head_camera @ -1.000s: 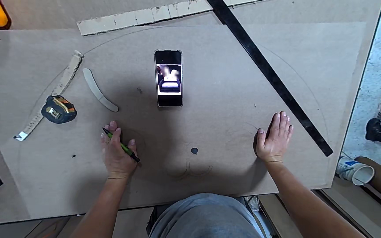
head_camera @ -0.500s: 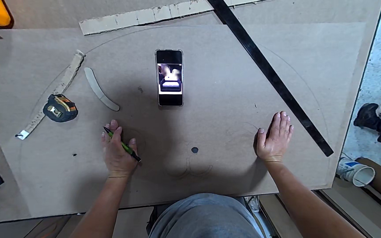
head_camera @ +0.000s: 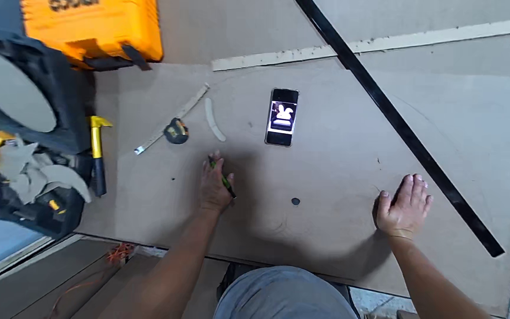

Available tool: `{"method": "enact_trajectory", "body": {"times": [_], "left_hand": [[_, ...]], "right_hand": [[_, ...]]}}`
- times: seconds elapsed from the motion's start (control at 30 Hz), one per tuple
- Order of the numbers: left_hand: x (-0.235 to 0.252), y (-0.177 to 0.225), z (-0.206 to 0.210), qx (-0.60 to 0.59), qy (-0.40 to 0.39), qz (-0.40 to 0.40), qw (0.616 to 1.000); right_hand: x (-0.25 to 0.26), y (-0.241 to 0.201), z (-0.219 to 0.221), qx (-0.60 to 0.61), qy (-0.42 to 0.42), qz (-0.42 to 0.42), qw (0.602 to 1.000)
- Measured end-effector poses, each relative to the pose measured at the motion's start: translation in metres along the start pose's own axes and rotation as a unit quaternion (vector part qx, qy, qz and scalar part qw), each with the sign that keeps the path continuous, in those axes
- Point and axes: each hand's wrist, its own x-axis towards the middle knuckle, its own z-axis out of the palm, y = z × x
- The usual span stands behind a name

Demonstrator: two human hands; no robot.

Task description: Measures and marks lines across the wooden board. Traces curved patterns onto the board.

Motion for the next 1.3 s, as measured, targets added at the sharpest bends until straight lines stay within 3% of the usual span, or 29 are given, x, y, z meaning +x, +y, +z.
{"method": "enact_trajectory", "body": {"times": [0.13,0.23,0.3,0.4,0.47,0.53,0.6,0.7,0.8,0.93,1.03,1.13,1.27,1.3], "left_hand": [[0.002,0.006,-0.009,-0.027,-0.031,-0.018,0.999],[0.018,0.009,-0.031,-0.057,-0.09,-0.06,0.992],[0.044,0.009,-0.063,-0.037,-0.106,-0.099,0.989],[0.088,-0.003,-0.106,-0.045,-0.079,-0.165,0.982],[0.108,-0.027,-0.112,-0.042,-0.092,-0.21,0.972],[0.118,-0.046,-0.112,-0.036,-0.122,-0.221,0.967],[0.121,-0.044,-0.117,-0.012,-0.142,-0.219,0.965],[0.108,-0.029,-0.119,-0.017,-0.124,-0.19,0.974],[0.062,0.017,-0.115,-0.16,-0.109,-0.194,0.962],[-0.051,0.113,-0.098,-0.41,-0.22,-0.234,0.854],[-0.115,0.181,-0.096,-0.496,-0.303,-0.202,0.788],[-0.141,0.229,-0.098,-0.485,-0.323,-0.119,0.804],[-0.149,0.277,-0.098,-0.441,-0.322,-0.118,0.829],[-0.151,0.29,-0.097,-0.434,-0.324,-0.127,0.831]], "right_hand": [[0.001,-0.006,-0.013,0.021,-0.018,-0.017,0.999],[-0.012,-0.031,-0.067,0.109,-0.121,0.071,0.984],[-0.048,-0.043,-0.098,0.181,-0.133,0.122,0.967],[-0.137,-0.037,-0.11,0.269,-0.118,0.17,0.941],[-0.206,-0.026,-0.105,0.336,-0.134,0.262,0.895],[-0.272,-0.01,-0.089,0.41,-0.135,0.378,0.819],[-0.33,0.002,-0.08,0.442,-0.123,0.463,0.758],[-0.382,0.004,-0.084,0.467,-0.104,0.518,0.71],[-0.375,-0.007,-0.096,0.496,-0.106,0.473,0.721],[-0.309,-0.05,-0.121,0.544,-0.172,0.337,0.749],[-0.254,-0.083,-0.134,0.576,-0.283,0.184,0.744],[-0.212,-0.1,-0.146,0.59,-0.399,0.061,0.699],[-0.183,-0.071,-0.148,0.623,-0.495,0.012,0.605],[-0.178,-0.058,-0.151,0.616,-0.512,0.002,0.598]]}}
